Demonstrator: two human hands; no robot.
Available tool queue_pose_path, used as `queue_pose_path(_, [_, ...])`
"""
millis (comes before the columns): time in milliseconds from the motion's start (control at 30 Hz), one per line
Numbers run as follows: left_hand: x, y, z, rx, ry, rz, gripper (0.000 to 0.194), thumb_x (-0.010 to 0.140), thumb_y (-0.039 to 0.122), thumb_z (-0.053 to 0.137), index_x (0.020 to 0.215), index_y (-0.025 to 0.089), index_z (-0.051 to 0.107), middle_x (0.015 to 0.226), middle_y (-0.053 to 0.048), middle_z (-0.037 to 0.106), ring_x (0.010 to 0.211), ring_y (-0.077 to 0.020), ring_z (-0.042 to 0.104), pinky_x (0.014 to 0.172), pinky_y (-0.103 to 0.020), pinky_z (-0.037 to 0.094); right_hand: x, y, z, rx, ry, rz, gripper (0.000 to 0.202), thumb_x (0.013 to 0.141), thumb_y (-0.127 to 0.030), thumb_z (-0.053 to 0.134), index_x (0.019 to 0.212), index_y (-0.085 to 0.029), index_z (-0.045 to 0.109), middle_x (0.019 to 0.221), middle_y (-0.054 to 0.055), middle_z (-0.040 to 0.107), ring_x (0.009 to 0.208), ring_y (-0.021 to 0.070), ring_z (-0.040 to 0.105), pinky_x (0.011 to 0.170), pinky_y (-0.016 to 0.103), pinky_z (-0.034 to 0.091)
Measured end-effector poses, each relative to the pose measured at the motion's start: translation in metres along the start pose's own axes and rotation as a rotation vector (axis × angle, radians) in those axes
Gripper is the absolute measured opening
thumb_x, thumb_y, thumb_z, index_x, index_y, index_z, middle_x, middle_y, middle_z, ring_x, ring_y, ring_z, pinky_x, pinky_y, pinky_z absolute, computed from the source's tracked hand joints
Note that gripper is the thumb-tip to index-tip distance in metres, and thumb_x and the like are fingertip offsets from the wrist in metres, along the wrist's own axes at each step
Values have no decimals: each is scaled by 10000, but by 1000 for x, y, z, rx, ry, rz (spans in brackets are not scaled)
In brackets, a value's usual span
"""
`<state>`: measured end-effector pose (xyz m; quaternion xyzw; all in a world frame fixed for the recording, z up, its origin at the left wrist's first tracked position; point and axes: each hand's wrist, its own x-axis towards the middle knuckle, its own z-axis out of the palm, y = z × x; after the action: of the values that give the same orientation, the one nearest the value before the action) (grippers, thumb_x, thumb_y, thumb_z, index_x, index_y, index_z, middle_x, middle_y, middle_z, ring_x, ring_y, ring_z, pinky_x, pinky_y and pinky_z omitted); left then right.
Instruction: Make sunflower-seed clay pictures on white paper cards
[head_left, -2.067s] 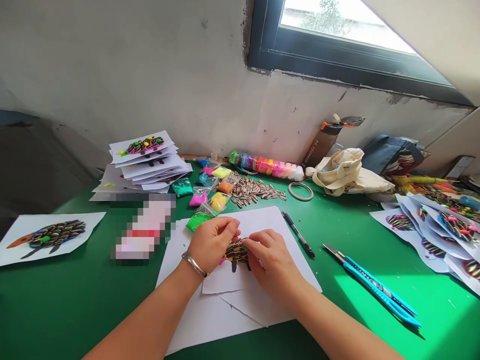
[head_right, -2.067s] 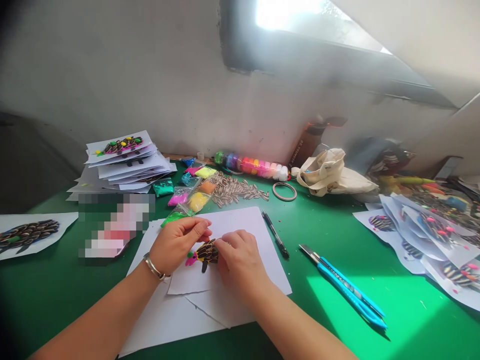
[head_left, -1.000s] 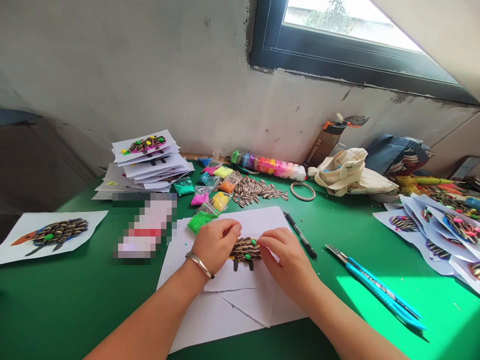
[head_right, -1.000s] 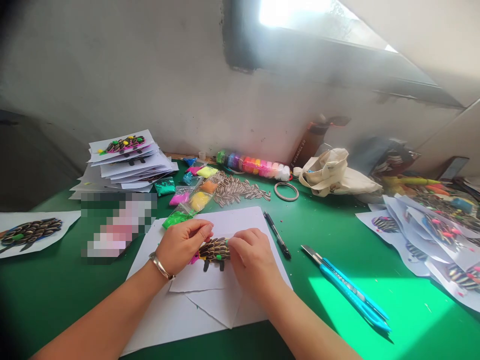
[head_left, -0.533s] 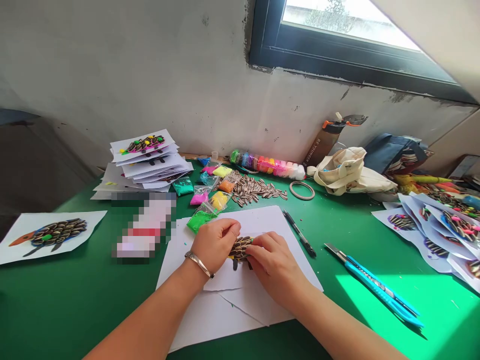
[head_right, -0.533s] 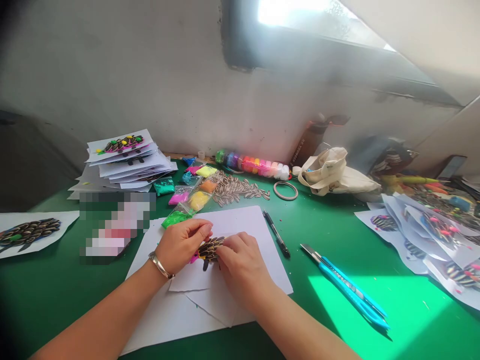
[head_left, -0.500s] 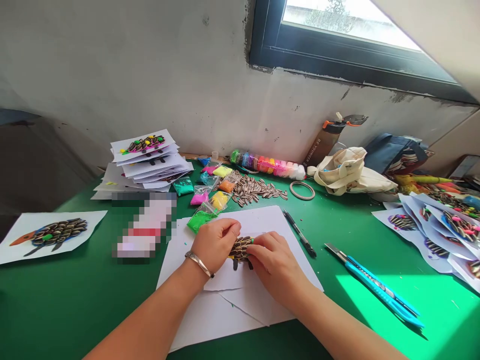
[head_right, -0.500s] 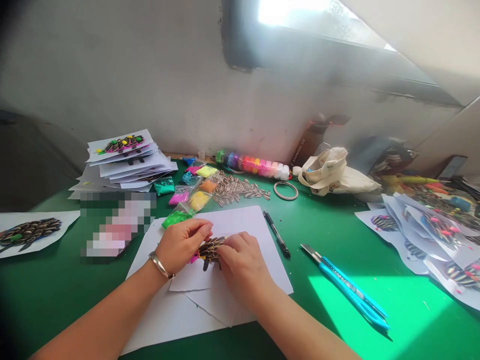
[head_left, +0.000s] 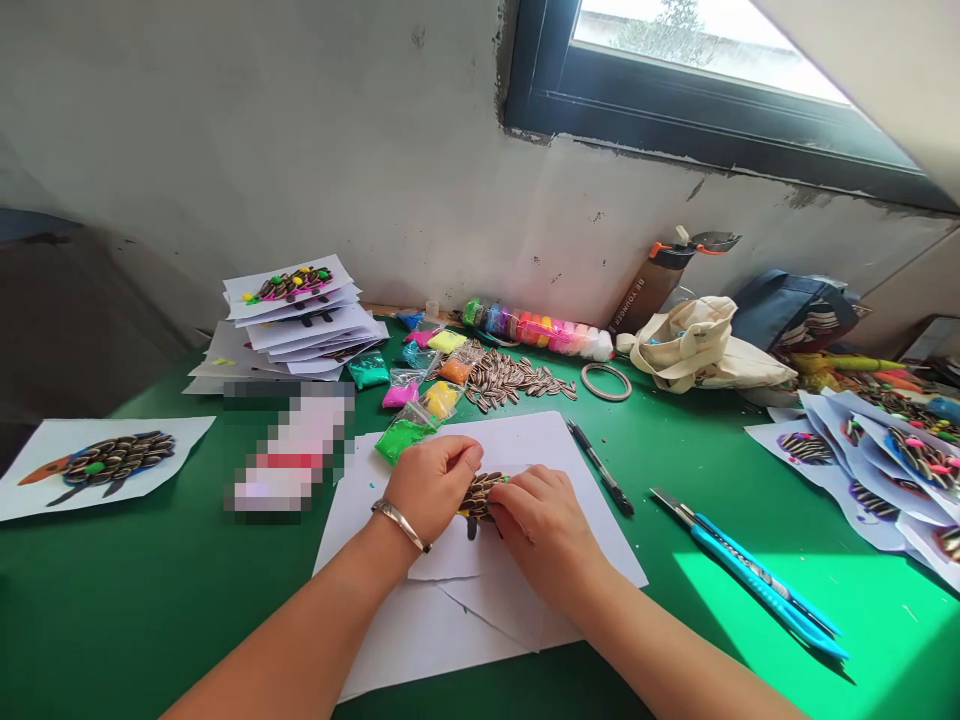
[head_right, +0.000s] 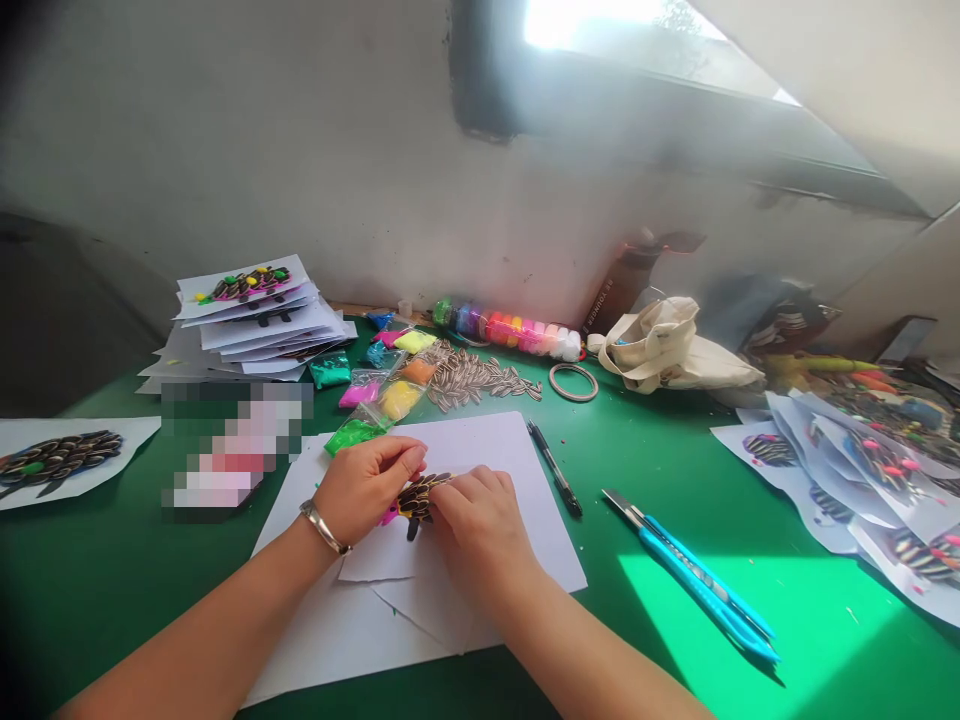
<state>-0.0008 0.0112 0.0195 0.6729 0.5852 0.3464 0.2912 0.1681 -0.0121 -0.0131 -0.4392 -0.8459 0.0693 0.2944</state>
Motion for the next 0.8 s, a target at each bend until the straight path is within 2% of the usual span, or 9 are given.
queue_pose_path(233, [0, -1, 1, -8, 5, -8, 288, 873, 361, 475, 768, 217, 701, 720, 7, 705, 700, -167, 640, 648, -249, 460, -1, 1, -3, -39, -3, -19, 186, 842, -81, 560, 866, -230, 669, 790, 31, 636, 761, 175, 496, 704, 313, 361])
queue_pose_path(533, [1, -2, 2, -2, 8, -13, 278, 858, 356, 487, 766, 220, 711, 721, 5, 715, 707, -174, 649, 646, -256, 461, -2, 1, 3, -37, 8, -3, 116, 820, -105, 614, 791, -213, 646, 755, 23, 622, 749, 171, 496, 689, 302, 362])
queue_pose_path(667, [1, -3, 2, 4, 8, -17, 281, 859, 358, 482, 761, 223, 707, 716, 6, 714, 704, -175, 649, 637, -253, 456, -1, -1, -3, -42, 29, -23, 97, 846, -152, 604, 800, -218, 659, 746, 28, 619, 746, 178, 502, 687, 310, 366])
queue_pose_path(800, [2, -3, 1, 15, 8, -15, 279, 864, 348, 477, 755, 221, 700, 724, 8, 710, 709, -169, 644, 645, -253, 450, -1, -2, -10, -9, 80, -16, 151, 846, -104, 564, 864, -213, 668, 760, 37, 626, 741, 180, 508, 691, 318, 381])
